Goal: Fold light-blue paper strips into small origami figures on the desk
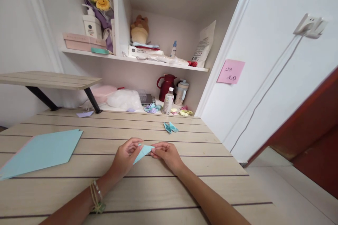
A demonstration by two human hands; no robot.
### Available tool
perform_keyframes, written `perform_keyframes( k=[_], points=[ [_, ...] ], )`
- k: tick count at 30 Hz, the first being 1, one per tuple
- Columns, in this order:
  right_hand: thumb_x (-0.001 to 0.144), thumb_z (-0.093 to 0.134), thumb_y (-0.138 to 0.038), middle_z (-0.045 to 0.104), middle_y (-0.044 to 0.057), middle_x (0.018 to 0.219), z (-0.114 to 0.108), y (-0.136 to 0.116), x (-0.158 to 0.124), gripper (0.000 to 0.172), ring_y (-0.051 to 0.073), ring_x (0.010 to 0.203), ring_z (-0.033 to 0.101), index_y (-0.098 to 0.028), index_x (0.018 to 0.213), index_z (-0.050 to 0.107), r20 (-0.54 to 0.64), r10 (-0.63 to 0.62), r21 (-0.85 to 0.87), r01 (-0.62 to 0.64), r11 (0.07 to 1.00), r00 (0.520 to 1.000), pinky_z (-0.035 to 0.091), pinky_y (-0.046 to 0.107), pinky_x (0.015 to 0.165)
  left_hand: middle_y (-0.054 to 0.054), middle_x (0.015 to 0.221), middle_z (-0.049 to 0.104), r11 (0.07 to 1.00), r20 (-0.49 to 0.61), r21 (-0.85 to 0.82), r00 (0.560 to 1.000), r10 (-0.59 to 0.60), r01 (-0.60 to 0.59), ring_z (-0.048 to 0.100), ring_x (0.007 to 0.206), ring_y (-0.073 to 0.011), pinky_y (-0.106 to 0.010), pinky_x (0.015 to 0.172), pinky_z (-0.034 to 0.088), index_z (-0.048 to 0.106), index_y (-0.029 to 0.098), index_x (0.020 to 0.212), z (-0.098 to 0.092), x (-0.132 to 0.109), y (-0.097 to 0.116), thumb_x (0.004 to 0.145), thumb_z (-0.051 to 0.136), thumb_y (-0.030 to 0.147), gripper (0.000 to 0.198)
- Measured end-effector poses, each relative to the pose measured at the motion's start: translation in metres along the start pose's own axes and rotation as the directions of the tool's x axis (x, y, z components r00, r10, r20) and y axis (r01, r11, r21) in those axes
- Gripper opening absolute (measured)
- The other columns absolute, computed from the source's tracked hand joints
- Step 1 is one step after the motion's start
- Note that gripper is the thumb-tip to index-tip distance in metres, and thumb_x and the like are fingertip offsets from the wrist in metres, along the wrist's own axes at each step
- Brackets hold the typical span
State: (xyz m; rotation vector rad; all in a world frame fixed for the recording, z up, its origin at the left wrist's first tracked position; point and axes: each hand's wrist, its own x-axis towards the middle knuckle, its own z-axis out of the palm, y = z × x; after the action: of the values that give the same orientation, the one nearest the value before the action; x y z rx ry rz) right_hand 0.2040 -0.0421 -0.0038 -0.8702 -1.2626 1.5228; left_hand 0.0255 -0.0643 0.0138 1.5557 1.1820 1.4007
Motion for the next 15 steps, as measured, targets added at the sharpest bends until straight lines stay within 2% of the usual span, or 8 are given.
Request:
perform_keyframes(
  k=[3,8,12,15],
  points=[
    [0.056,0.074,-0.036,0.067,0.002,0.064,-0.0026,-0.0030,-0.0020,0.028,0.014,0.060,0.060,-0.014,0.071,0.067,0.020,-0.005,-0.105,0.007,0.994,1.000,0.045,0.024,0.059,-0.001,0.071,0.064,0.995,-0.017,0.087,0.999,0.043,-0.042,0.061,0.065,-0.0158,-0.025,0.063,0.049,0.061,0.019,0.087,-0.0025,-0.0003,0.0032,0.070,0.061,0.030,0.021],
    [0.060,0.072,-0.038,0.065,0.001,0.061,-0.0023,-0.0049,-0.0071,0.027,0.012,0.054,0.056,-0.015,0.072,0.067,0.038,-0.030,-0.258,0.039,0.965,0.999,0.042,0.022,0.052,-0.001,0.076,0.065,0.979,0.050,0.195,0.998,0.046,-0.055,0.062,0.070,-0.0173,-0.023,0.058,0.048,0.062,0.021,0.088,-0.0009,-0.0042,0.0063,0.071,0.058,0.031,0.019],
    [0.064,0.067,-0.040,0.062,0.000,0.054,0.0000,-0.0062,-0.0058,0.027,0.011,0.048,0.055,-0.014,0.072,0.066,0.056,-0.080,-0.304,0.093,0.948,0.995,0.044,0.023,0.051,0.001,0.067,0.061,0.991,0.061,0.119,0.997,0.046,-0.053,0.060,0.068,-0.0164,-0.024,0.064,0.047,0.057,0.020,0.090,0.0037,-0.0035,0.0054,0.071,0.059,0.030,0.021],
    [0.068,0.064,-0.039,0.059,-0.001,0.048,0.0007,-0.0085,-0.0035,0.025,0.011,0.042,0.051,-0.015,0.072,0.066,0.050,-0.124,-0.389,0.134,0.911,0.991,0.041,0.021,0.045,0.003,0.063,0.058,1.000,0.051,0.030,0.999,0.007,-0.008,0.059,0.062,-0.0144,-0.024,0.061,0.046,0.052,0.018,0.091,0.0048,-0.0008,0.0030,0.070,0.060,0.029,0.024]
  ],
)
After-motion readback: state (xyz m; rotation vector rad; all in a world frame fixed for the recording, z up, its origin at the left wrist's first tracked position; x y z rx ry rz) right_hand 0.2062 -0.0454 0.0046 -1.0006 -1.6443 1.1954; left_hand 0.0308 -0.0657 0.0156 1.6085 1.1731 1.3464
